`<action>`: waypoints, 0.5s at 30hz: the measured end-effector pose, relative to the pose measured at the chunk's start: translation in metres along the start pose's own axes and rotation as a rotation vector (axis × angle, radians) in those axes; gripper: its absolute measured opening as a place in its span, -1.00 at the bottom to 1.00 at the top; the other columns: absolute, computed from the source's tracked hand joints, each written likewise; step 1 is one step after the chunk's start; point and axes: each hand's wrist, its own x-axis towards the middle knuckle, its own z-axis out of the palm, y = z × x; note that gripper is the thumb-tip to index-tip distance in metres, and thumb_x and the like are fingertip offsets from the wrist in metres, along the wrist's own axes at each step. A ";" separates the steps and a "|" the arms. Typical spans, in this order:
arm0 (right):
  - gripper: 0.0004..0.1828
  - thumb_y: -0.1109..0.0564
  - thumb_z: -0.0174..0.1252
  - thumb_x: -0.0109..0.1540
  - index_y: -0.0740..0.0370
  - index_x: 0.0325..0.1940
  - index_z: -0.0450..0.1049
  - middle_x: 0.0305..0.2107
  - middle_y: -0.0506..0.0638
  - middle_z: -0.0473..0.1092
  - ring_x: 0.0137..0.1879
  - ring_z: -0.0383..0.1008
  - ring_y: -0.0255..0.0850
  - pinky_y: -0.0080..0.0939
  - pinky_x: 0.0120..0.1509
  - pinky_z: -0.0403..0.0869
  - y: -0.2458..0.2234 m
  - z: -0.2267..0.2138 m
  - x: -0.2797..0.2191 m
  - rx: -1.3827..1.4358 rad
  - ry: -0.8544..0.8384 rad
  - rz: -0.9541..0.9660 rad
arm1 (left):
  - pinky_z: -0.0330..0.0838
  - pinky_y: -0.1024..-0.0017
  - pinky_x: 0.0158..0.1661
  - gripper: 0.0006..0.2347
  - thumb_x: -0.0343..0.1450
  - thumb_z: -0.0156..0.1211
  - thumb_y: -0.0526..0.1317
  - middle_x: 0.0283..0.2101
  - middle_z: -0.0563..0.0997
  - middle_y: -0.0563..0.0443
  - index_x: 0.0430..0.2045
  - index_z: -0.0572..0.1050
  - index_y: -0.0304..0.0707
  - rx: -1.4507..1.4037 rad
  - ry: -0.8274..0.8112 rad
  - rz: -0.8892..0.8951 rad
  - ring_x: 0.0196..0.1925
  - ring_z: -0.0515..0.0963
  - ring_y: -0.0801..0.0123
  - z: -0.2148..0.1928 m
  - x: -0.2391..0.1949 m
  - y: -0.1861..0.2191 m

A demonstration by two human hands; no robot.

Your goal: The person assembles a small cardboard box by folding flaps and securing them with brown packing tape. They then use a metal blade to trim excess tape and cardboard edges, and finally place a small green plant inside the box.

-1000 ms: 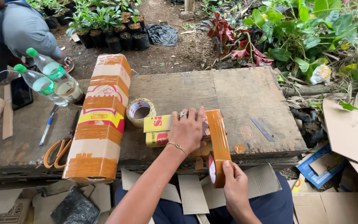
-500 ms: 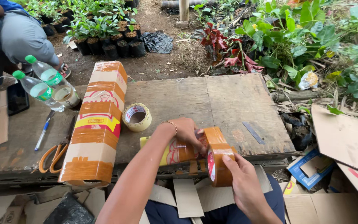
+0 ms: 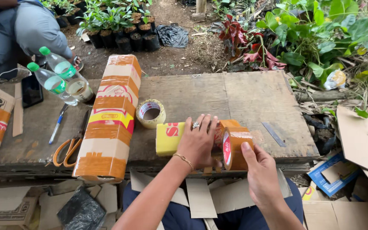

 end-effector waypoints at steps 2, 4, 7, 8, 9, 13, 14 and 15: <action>-0.63 0.10 0.08 0.36 0.44 0.13 0.48 -0.06 0.01 0.53 0.01 0.47 -0.39 -0.36 0.15 0.41 0.004 -0.006 -0.006 0.004 0.033 0.020 | 0.09 -0.07 0.26 0.08 -0.03 0.57 0.21 0.24 0.34 -0.25 0.33 0.15 -0.40 0.042 0.011 -0.037 0.34 0.31 0.03 0.001 0.005 0.002; -0.65 0.09 0.07 0.37 0.41 0.10 0.49 -0.11 -0.01 0.53 -0.05 0.47 -0.40 -0.34 0.08 0.43 0.008 -0.014 -0.012 0.009 0.077 0.059 | 0.13 -0.04 0.25 0.04 0.01 0.58 0.19 0.16 0.39 -0.21 0.32 0.16 -0.37 0.052 0.008 -0.055 0.27 0.38 0.07 0.002 0.008 0.002; -0.66 0.11 0.10 0.38 0.47 0.08 0.50 -0.17 0.03 0.53 -0.14 0.47 -0.37 -0.33 -0.01 0.44 0.024 -0.020 -0.022 -0.007 0.116 0.055 | 0.15 -0.01 0.21 0.03 0.01 0.59 0.18 0.11 0.41 -0.18 0.32 0.16 -0.33 0.029 -0.020 -0.074 0.21 0.41 0.09 0.004 0.011 0.002; -0.66 0.10 0.09 0.37 0.47 0.06 0.50 -0.20 0.03 0.53 -0.16 0.48 -0.36 -0.32 -0.03 0.45 0.031 -0.022 -0.028 -0.009 0.133 0.078 | 0.16 0.01 0.20 0.03 0.02 0.58 0.19 0.10 0.41 -0.17 0.33 0.16 -0.33 0.037 -0.033 -0.086 0.21 0.42 0.09 0.005 0.010 0.002; -0.65 0.10 0.08 0.36 0.47 0.05 0.51 -0.22 0.03 0.54 -0.19 0.49 -0.35 -0.31 -0.06 0.47 0.038 -0.023 -0.034 -0.011 0.149 0.102 | 0.17 0.02 0.20 0.03 0.04 0.58 0.20 0.10 0.42 -0.17 0.34 0.15 -0.34 0.044 -0.045 -0.098 0.21 0.42 0.09 0.005 0.010 0.002; -0.67 0.10 0.09 0.35 0.46 0.02 0.52 -0.25 -0.01 0.53 -0.22 0.45 -0.39 -0.33 -0.10 0.44 0.068 -0.036 -0.046 -0.057 0.181 0.073 | 0.18 0.04 0.17 0.01 0.06 0.57 0.18 0.08 0.42 -0.17 0.34 0.14 -0.33 0.051 -0.073 -0.082 0.19 0.42 0.09 0.004 0.014 0.005; -0.66 0.10 0.09 0.36 0.46 0.02 0.52 -0.25 -0.01 0.52 -0.22 0.45 -0.40 -0.34 -0.09 0.44 0.076 -0.039 -0.045 -0.052 0.177 0.077 | 0.17 0.03 0.18 0.01 0.06 0.57 0.17 0.08 0.42 -0.16 0.34 0.14 -0.33 0.056 -0.073 -0.085 0.19 0.42 0.09 0.003 0.013 0.005; -0.66 0.09 0.09 0.36 0.46 0.01 0.52 -0.26 -0.02 0.52 -0.21 0.44 -0.41 -0.35 -0.09 0.44 0.085 -0.042 -0.044 -0.048 0.174 0.082 | 0.16 0.03 0.18 0.00 0.06 0.57 0.17 0.08 0.42 -0.16 0.33 0.14 -0.32 0.060 -0.074 -0.088 0.19 0.42 0.09 0.003 0.013 0.004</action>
